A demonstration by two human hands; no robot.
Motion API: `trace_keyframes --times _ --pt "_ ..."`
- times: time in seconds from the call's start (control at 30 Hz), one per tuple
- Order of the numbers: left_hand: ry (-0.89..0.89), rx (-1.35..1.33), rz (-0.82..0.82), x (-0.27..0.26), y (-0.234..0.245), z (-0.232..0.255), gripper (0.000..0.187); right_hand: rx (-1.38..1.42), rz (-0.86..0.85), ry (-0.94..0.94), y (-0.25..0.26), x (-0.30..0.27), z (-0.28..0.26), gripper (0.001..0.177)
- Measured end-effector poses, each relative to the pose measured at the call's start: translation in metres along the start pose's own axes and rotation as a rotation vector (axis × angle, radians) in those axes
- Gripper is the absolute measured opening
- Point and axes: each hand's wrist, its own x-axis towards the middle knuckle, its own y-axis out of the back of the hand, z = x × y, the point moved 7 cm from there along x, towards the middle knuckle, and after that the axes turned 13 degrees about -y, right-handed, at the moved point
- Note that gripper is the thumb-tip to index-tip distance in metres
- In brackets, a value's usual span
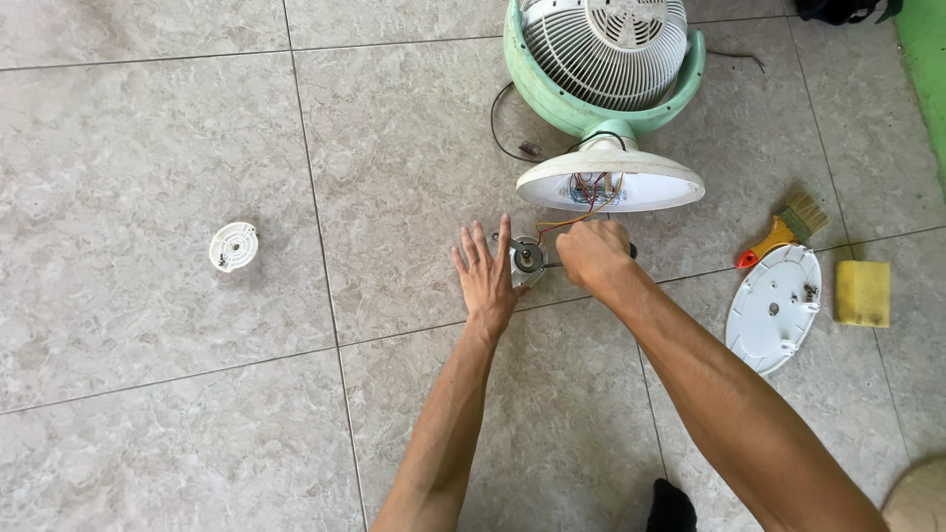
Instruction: The person disassembles a small electric fan on the floor. They remove the rear cover, unscrew and detach the motor housing, and separate the internal components using a screwdriver.
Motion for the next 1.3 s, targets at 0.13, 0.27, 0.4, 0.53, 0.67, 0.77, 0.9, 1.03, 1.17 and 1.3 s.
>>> trace_keyframes --times 0.13,0.27,0.4,0.53,0.67,0.77,0.9,1.03,1.17,1.3 --pt "-0.002 0.039 0.011 -0.001 0.003 0.004 0.139 -0.083 0.188 0.099 0.005 -0.005 -0.016 0.011" --pt "0.032 0.063 0.017 -0.003 0.003 0.006 0.139 -0.094 0.273 0.019 0.011 -0.010 -0.033 0.011" --pt "0.117 0.042 0.034 -0.013 0.001 0.003 0.136 -0.054 0.009 -0.104 0.010 -0.017 -0.023 0.016" --pt "0.195 0.020 0.077 -0.024 0.005 -0.004 0.134 -0.006 -0.041 -0.005 0.009 -0.012 -0.009 0.020" --pt "0.221 0.007 0.036 -0.039 -0.001 -0.006 0.116 0.041 0.021 0.085 0.002 -0.002 -0.010 0.021" --pt "0.178 0.063 0.051 -0.044 -0.009 -0.007 0.100 0.116 -0.112 0.034 -0.005 0.004 -0.008 0.027" --pt "0.201 0.091 0.061 -0.043 -0.021 -0.010 0.094 0.160 -0.168 0.070 -0.010 0.019 -0.008 0.027" --pt "0.251 0.112 0.035 -0.040 -0.020 -0.008 0.095 0.054 -0.008 0.194 -0.007 0.019 -0.013 0.023" --pt "0.324 0.120 -0.018 -0.038 -0.018 -0.006 0.097 -0.043 0.188 0.236 0.008 -0.001 -0.030 0.021" --pt "0.367 0.158 -0.036 -0.036 -0.017 -0.003 0.097 0.015 -0.010 0.122 0.017 -0.006 -0.016 0.024"
